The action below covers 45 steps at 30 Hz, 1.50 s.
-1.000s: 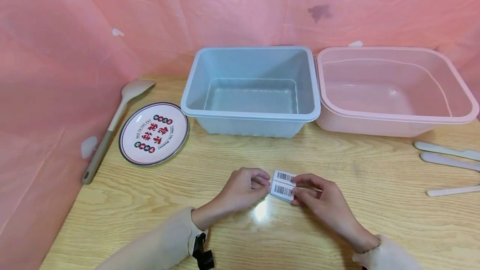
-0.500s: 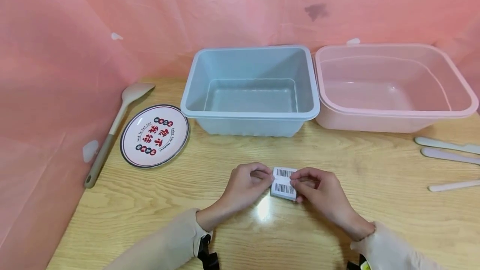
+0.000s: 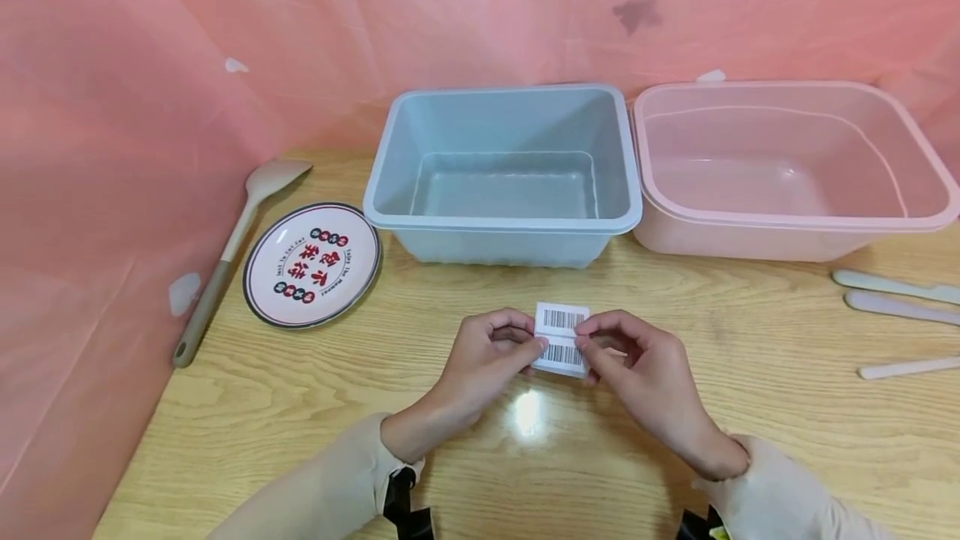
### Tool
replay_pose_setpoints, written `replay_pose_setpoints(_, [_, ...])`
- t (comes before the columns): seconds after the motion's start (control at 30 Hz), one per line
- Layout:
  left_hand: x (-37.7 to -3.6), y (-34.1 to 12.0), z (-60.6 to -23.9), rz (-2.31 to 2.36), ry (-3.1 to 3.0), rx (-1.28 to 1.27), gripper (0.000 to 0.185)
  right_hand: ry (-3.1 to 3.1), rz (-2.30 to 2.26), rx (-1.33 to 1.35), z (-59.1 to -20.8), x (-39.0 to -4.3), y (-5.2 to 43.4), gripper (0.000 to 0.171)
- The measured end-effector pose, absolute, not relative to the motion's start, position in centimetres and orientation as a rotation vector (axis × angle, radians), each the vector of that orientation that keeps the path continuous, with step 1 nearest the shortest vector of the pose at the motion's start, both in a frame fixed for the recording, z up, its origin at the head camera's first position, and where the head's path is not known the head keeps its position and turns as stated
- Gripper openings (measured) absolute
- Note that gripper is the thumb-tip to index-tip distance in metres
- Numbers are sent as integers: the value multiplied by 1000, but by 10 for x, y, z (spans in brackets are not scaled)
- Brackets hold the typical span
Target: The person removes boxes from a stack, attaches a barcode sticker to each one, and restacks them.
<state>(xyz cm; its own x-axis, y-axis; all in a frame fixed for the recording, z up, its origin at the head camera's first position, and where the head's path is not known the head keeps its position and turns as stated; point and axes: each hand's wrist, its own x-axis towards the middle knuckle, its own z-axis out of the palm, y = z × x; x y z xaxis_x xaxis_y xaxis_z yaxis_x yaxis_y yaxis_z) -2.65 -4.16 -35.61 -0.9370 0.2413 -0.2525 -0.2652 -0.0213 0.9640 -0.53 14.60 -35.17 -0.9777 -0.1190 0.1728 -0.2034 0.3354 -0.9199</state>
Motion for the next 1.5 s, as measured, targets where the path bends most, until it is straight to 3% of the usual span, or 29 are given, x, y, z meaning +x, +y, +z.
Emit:
replay_pose_setpoints(0.13, [-26, -44, -354, 2029, 1972, 1, 14, -2476, 1369, 478, -348, -8, 145, 21])
replay_pose_setpoints(0.27, [-26, -47, -351, 2041, 2017, 67, 14, -2303, 1034, 629, -340, -14, 141, 13])
replay_pose_setpoints(0.4, [-26, -49, -348, 2030, 2076, 147, 14, -2185, 960, 775, -335, -18, 133, 36])
replay_pose_setpoints(0.57, [-25, -50, -347, 1998, 2184, 294, 13, -2201, 984, 833, -337, -20, 128, 37])
replay_pose_setpoints(0.8, [-25, -49, -347, 1978, 2280, 429, 9, -2307, 1080, 777, -341, -22, 130, 6])
replay_pose_setpoints(0.97, [-25, -50, -346, 1958, 2313, 456, 7, -2355, 1143, 759, -342, -24, 130, 18])
replay_pose_setpoints(1.37, [-23, -50, -348, 1961, 2297, 520, 6, -2362, 1200, 813, -345, -25, 133, 18])
replay_pose_setpoints(1.5, [-23, -50, -349, 1934, 2304, 527, 7, -2353, 1208, 814, -348, -24, 133, 12])
